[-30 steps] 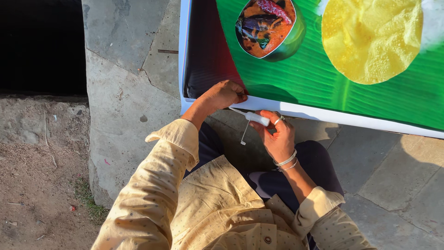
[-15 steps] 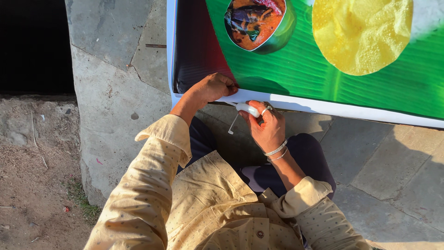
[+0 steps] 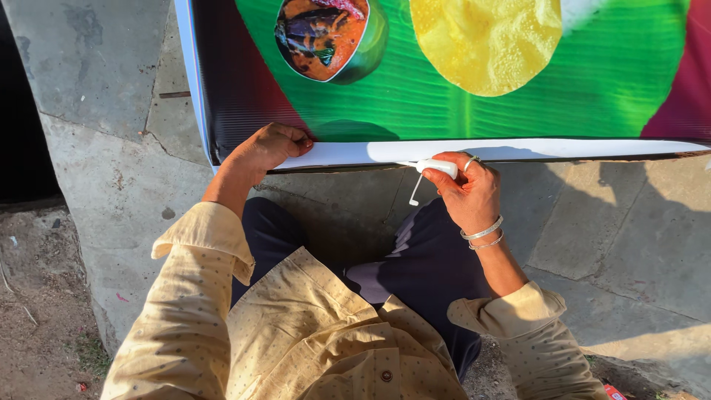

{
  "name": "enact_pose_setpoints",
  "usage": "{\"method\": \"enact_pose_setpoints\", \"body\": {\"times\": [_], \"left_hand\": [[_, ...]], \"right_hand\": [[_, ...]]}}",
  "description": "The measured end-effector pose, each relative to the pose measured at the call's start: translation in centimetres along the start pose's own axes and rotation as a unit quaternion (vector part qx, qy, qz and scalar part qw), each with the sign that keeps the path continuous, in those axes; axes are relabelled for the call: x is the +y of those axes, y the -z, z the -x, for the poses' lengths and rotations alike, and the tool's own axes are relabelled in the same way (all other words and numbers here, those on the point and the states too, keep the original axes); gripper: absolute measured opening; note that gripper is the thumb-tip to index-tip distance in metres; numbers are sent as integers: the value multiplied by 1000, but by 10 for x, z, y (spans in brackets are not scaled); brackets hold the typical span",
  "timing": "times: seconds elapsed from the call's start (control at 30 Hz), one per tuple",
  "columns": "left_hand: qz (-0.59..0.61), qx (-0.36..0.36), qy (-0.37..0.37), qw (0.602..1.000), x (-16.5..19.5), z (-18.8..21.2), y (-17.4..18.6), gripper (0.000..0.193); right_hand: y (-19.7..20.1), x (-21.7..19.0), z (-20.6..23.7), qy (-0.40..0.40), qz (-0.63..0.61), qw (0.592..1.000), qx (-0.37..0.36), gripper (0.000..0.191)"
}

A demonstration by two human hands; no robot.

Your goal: The person applies a large printed poster onto a flat board using a glue bottle. They smooth the surface with their hands to remove air bubbles and press the edges down firmly.

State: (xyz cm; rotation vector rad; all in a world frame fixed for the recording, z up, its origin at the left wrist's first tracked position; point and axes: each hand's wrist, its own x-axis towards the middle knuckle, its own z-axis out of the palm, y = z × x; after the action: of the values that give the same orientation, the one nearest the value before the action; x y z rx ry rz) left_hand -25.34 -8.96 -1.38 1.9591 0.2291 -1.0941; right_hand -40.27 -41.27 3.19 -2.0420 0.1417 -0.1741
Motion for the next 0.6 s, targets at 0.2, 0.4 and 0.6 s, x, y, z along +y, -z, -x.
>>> {"method": "enact_pose_setpoints", "body": {"times": [0.2,0.4,0.6], "left_hand": [[12,-1,-6,1000,-5,-4,3,19],[3,8,18,1000,-10,-3,6,17],[50,-11,-15,999,-13,-5,8,21]], "right_hand": [[46,19,2,-39,6,999,29,21],[94,44,7,-94,-14,993,72,21],[135,71,13,-125,-27,983,128,23]]}}
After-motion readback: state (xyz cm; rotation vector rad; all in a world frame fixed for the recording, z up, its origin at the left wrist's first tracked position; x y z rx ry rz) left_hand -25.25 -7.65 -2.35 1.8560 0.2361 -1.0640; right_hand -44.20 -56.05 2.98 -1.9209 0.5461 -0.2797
